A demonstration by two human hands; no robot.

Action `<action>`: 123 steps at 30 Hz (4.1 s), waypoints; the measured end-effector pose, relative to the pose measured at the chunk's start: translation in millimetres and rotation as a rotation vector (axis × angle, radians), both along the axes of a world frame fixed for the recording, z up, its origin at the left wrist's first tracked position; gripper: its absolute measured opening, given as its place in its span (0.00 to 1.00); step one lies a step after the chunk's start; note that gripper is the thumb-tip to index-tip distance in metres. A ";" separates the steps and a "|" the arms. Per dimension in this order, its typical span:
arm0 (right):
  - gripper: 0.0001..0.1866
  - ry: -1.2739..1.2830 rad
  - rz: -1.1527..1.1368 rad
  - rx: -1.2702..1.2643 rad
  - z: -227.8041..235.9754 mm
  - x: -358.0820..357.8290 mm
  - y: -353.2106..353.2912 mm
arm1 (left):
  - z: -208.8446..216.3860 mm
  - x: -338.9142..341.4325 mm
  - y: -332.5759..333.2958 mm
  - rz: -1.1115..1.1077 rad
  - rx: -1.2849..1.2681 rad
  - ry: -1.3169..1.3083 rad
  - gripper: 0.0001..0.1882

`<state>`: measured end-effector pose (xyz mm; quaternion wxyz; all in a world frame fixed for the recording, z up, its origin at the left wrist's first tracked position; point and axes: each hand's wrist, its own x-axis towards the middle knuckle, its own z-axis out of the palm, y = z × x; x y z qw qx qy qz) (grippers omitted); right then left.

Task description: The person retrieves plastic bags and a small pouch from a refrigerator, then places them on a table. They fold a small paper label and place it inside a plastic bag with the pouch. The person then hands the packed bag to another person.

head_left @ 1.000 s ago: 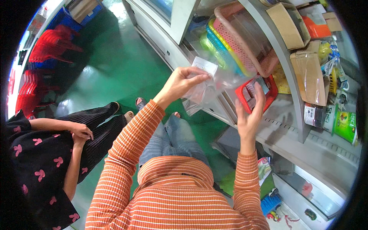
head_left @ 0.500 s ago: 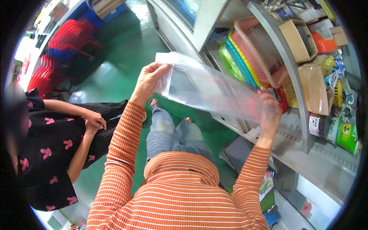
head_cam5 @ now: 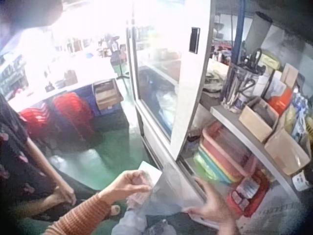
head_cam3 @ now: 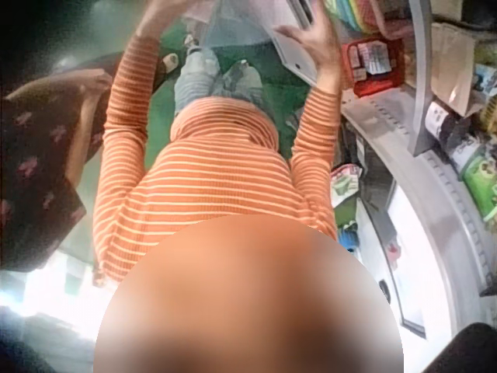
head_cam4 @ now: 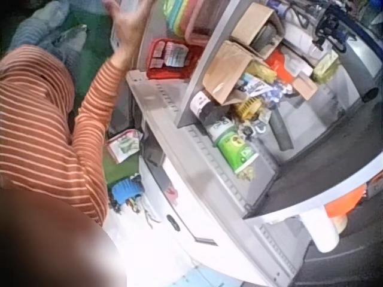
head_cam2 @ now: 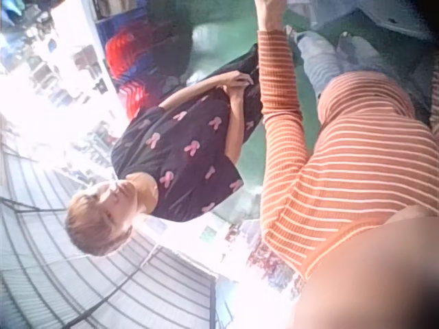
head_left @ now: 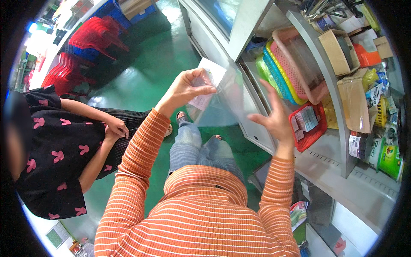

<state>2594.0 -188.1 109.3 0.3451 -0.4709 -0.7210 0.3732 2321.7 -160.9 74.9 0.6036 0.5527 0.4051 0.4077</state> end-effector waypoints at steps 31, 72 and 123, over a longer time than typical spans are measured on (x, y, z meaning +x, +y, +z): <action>0.12 0.330 -0.076 -0.416 17.4 -122.1 -18.1 | 12.2 -53.3 -73.2 0.419 0.168 0.147 0.06; 0.21 -0.086 -0.938 0.465 131.0 44.7 34.4 | 15.6 -149.2 -58.1 0.284 -0.103 -0.244 0.11; 0.07 0.077 0.803 -0.481 17.5 -387.5 121.7 | 23.9 -314.0 -98.2 0.525 0.080 -0.413 0.17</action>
